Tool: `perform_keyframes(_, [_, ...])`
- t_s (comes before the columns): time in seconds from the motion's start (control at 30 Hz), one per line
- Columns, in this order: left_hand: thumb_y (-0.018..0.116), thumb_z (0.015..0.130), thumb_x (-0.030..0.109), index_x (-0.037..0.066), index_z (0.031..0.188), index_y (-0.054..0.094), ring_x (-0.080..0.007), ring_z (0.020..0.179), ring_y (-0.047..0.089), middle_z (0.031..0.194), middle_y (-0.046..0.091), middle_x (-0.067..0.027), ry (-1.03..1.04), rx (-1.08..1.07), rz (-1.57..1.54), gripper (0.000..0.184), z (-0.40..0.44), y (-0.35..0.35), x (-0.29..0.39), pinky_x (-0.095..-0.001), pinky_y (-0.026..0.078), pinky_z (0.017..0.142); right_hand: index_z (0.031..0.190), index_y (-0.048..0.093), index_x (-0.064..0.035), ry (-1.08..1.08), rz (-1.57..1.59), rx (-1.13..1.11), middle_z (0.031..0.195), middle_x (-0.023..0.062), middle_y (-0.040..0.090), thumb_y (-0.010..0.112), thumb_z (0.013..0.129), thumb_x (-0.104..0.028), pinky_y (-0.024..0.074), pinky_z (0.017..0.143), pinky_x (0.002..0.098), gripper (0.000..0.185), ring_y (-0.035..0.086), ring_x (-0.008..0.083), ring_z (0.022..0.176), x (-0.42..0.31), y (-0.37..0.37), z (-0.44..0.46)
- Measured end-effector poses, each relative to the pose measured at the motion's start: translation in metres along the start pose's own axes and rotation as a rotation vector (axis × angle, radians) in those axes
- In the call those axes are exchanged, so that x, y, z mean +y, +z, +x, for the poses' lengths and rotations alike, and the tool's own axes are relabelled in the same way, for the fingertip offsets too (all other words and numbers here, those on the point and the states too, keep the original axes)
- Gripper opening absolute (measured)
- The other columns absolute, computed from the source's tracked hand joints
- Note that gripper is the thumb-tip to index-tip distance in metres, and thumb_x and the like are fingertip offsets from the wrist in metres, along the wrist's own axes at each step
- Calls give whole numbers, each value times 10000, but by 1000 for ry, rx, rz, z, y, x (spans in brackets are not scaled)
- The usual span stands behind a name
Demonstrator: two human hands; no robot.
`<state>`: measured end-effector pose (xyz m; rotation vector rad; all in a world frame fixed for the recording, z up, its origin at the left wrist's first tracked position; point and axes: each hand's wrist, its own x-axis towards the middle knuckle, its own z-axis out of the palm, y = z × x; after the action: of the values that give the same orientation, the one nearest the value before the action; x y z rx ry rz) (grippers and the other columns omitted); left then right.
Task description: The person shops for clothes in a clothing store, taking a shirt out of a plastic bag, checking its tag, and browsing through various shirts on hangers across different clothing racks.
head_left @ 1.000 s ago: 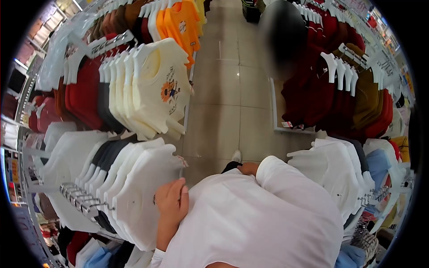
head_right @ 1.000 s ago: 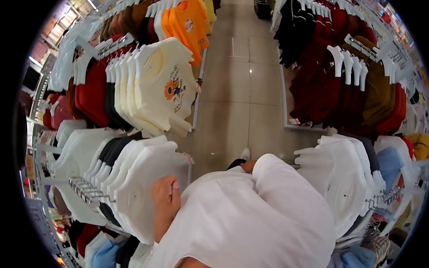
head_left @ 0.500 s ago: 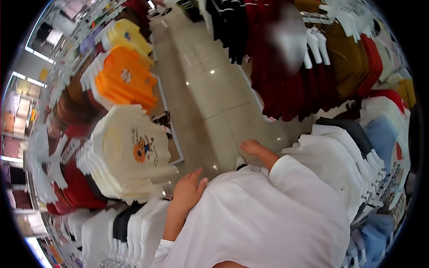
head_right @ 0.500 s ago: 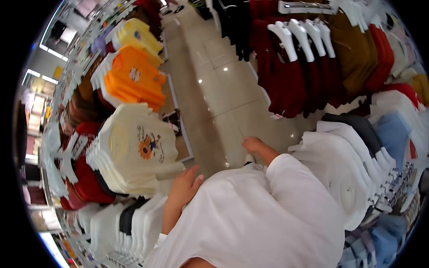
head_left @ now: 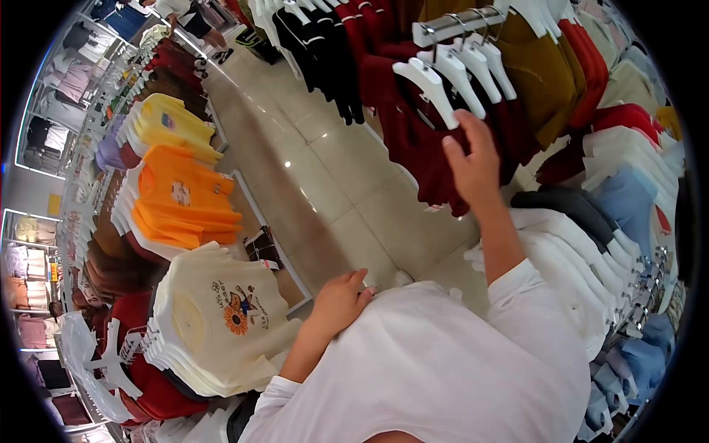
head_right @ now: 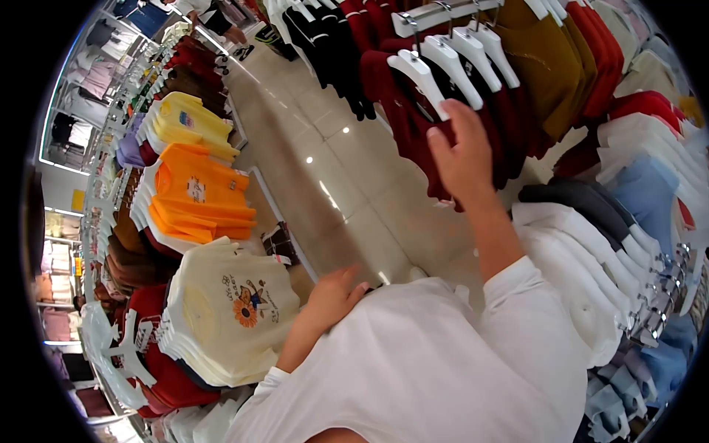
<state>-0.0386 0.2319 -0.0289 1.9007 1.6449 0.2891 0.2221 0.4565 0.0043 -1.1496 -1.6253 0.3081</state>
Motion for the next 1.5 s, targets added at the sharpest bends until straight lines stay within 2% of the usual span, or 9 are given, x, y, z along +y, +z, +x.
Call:
perform_keyframes(0.13, [593, 978, 325, -3, 1294, 589, -410, 1022, 637, 1105, 669, -229, 18, -58, -41, 455, 23, -14, -23, -456, 520, 874, 1371, 563, -22, 306, 117, -141, 1282, 157, 649, 694, 913, -204, 463, 1012, 362, 510, 619, 277, 1176, 29, 13, 29])
perform_keyframes(0.37, [561, 979, 338, -2, 1302, 578, -400, 1032, 646, 1144, 671, -219, 100, -94, -25, 470, 76, -65, -100, -473, 525, 869, 1287, 618, 9, 456, -153, -308, 1103, 185, 711, 719, 882, -306, 500, 884, 379, 523, 674, 298, 996, 15, 35, 76])
perform_keyframes(0.7, [563, 984, 362, 16, 1329, 554, -403, 1071, 625, 1196, 647, -212, 240, -160, 23, 488, 156, -158, -202, -467, 510, 905, 1200, 662, 49, 641, -77, -130, 1038, 102, 702, 721, 828, -229, 489, 847, 332, 468, 634, 180, 931, -19, 60, 91])
perform_keyframes(0.8, [575, 979, 348, 25, 1386, 509, -407, 1144, 599, 1314, 596, -218, 245, -235, 43, 524, 178, -178, -212, -456, 499, 951, 1185, 660, 54, 660, -63, -151, 1029, 98, 687, 728, 825, -236, 479, 839, 321, 467, 615, 172, 906, -54, 65, 86])
perform_keyframes(1.1, [741, 866, 206, 54, 1493, 407, -403, 1306, 494, 1517, 422, -204, 623, 351, -138, 726, 247, -244, -219, -462, 409, 1095, 1015, 677, 24, 532, -72, -548, 841, 37, 598, 718, 874, -198, 455, 716, 313, 267, 533, 128, 757, -117, 135, 109])
perform_keyframes(1.2, [797, 810, 220, 58, 1477, 430, -401, 1263, 518, 1458, 478, -203, 706, 494, -54, 778, 277, -270, -209, -464, 420, 1068, 994, 670, 16, 494, -38, -636, 808, 49, 569, 722, 874, -190, 451, 695, 310, 244, 528, 142, 731, -120, 166, 132])
perform_keyframes(1.3, [820, 786, 245, 64, 1481, 425, -391, 1176, 559, 1348, 553, -194, 673, 438, -1, 819, 308, -292, -219, -456, 459, 988, 1001, 663, 1, 525, 56, -752, 811, 49, 592, 737, 866, -196, 458, 698, 304, 250, 542, 152, 733, -115, 199, 159])
perform_keyframes(1.33, [837, 750, 272, 69, 1354, 547, -352, 1025, 619, 1152, 641, -148, 625, 512, 16, 700, 316, -298, -223, -431, 502, 862, 1003, 663, -2, 494, 86, -784, 811, 47, 598, 739, 865, -199, 461, 702, 303, 252, 546, 151, 735, -114, 213, 169])
perform_keyframes(1.5, [847, 649, 288, 85, 1005, 657, -308, 829, 657, 894, 670, -91, 436, 519, 257, 452, 352, -342, -273, -405, 527, 718, 1057, 678, -1, 375, 237, -878, 844, 65, 640, 734, 878, -218, 482, 739, 314, 287, 573, 160, 765, -85, 290, 217])
